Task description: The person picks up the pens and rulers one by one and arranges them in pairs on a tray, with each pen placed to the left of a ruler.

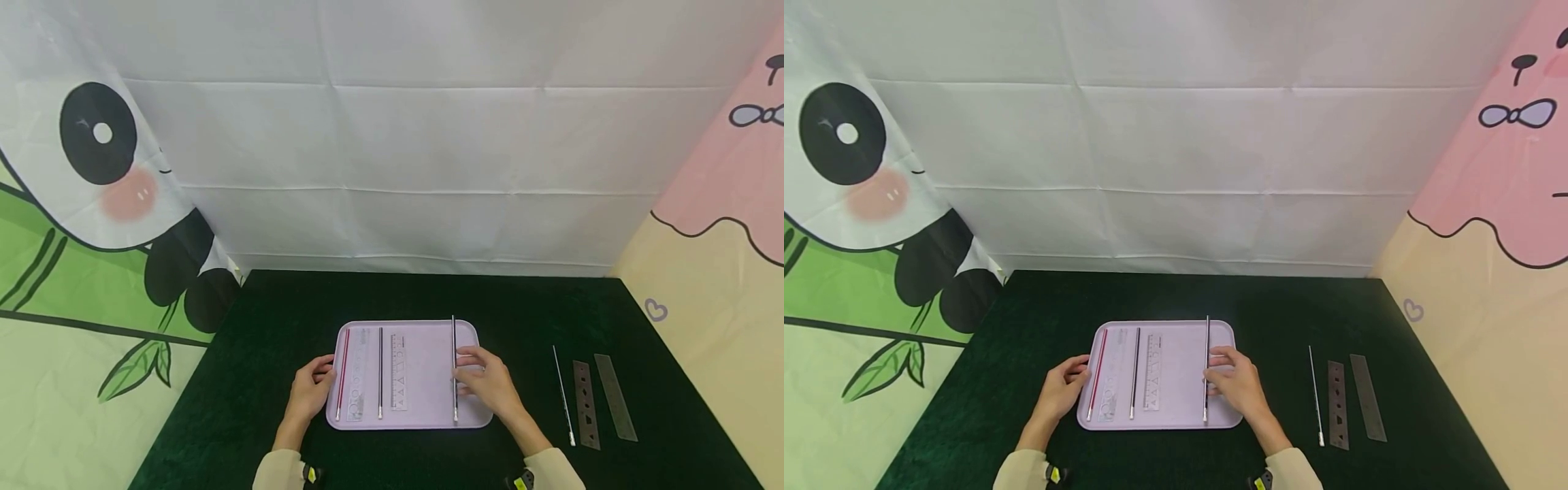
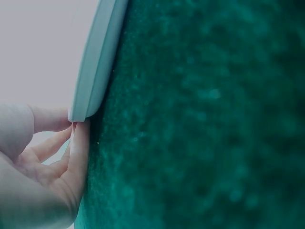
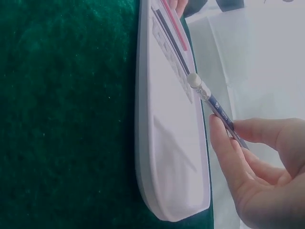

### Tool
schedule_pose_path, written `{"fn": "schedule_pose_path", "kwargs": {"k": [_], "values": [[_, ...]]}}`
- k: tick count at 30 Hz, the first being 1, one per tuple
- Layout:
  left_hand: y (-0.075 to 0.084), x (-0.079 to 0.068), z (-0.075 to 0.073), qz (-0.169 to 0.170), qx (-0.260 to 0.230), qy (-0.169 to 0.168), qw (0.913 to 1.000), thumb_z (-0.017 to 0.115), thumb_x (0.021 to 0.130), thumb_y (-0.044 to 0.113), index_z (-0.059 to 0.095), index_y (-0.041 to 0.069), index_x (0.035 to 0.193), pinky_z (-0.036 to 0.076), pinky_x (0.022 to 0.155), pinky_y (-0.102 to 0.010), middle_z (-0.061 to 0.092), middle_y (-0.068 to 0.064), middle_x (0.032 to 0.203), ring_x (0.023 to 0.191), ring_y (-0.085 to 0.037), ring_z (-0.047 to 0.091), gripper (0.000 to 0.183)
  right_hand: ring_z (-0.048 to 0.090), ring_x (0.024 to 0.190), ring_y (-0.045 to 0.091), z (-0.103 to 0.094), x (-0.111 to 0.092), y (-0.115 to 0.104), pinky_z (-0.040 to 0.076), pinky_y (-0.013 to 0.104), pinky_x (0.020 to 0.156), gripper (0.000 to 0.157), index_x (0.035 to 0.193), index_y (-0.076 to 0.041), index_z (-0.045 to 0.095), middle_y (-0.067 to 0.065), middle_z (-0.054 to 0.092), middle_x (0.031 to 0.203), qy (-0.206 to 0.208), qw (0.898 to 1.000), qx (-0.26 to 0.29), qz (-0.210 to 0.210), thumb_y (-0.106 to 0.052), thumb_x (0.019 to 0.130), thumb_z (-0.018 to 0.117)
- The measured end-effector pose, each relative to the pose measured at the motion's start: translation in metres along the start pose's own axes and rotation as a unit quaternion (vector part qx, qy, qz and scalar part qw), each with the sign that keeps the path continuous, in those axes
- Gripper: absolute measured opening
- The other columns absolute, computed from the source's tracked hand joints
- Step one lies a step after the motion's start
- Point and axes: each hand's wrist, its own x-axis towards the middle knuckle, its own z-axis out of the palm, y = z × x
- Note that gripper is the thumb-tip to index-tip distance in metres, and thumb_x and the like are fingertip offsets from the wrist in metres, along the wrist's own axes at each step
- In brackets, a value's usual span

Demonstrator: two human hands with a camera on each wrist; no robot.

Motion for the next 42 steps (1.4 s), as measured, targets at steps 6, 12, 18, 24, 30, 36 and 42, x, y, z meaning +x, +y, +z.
{"fn": "schedule_pose_path", "kwargs": {"k": [6,12,18,24,30,36,42], "values": [[0.001,0.0,-0.002,-0.001,-0.002,0.001,1.0,0.057,0.104,0.01,0.06,0.006,0.139,0.051,0.087,-0.04,0.063,-0.015,0.122,0.103,-0.027,0.06,0.036,0.075,0.088,0.028,0.007,0.003,0.0,0.061,0.034,0.067,0.037,0.127,0.0,0.063,0.017,0.069,0.112,0.0,1.0,0.002,0.0,0.001,0.091,0.073],[0.002,0.0,-0.002,-0.004,-0.004,-0.001,1.0,0.057,0.104,0.01,0.059,0.006,0.14,0.051,0.087,-0.039,0.063,-0.015,0.123,0.103,-0.027,0.059,0.037,0.075,0.087,0.028,0.013,0.005,0.0,0.061,0.035,0.067,0.036,0.125,0.001,0.064,0.017,0.069,0.111,-0.001,1.0,0.007,0.002,0.001,0.091,0.073],[0.002,0.0,-0.002,-0.003,-0.003,0.001,1.0,0.057,0.104,0.01,0.059,0.006,0.14,0.051,0.086,-0.039,0.063,-0.015,0.122,0.103,-0.027,0.059,0.037,0.075,0.087,0.027,0.019,0.007,0.001,0.06,0.034,0.067,0.035,0.125,0.0,0.064,0.015,0.069,0.11,-0.008,1.0,0.011,0.006,0.0,0.091,0.074],[0.001,0.001,-0.001,-0.003,-0.005,0.0,1.0,0.058,0.104,0.01,0.059,0.006,0.14,0.051,0.086,-0.039,0.063,-0.015,0.122,0.103,-0.027,0.059,0.036,0.075,0.085,0.029,0.025,0.008,0.001,0.06,0.036,0.065,0.035,0.124,0.002,0.065,0.017,0.069,0.11,-0.011,1.0,0.012,0.003,0.0,0.09,0.075],[0.001,0.001,-0.001,-0.004,-0.006,-0.001,1.0,0.058,0.104,0.01,0.06,0.006,0.139,0.05,0.086,-0.038,0.063,-0.014,0.121,0.102,-0.026,0.059,0.036,0.074,0.083,0.026,0.03,0.01,0.003,0.06,0.035,0.065,0.034,0.123,0.002,0.064,0.016,0.069,0.11,-0.016,1.0,0.008,0.002,0.0,0.09,0.074],[0.0,0.001,0.0,-0.002,-0.005,-0.001,1.0,0.057,0.104,0.01,0.06,0.006,0.139,0.05,0.086,-0.038,0.063,-0.014,0.121,0.102,-0.026,0.059,0.035,0.073,0.076,0.025,0.035,0.011,0.007,0.06,0.034,0.062,0.034,0.122,0.004,0.065,0.017,0.069,0.107,-0.013,1.0,0.01,-0.005,0.002,0.089,0.074],[-0.001,0.001,0.0,0.001,-0.003,0.002,1.0,0.058,0.103,0.009,0.06,0.005,0.139,0.05,0.086,-0.039,0.063,-0.014,0.12,0.103,-0.027,0.059,0.036,0.073,0.078,0.022,0.039,0.01,0.012,0.059,0.031,0.062,0.034,0.123,0.003,0.064,0.015,0.068,0.108,-0.02,1.0,-0.005,-0.01,-0.001,0.091,0.074]]}}
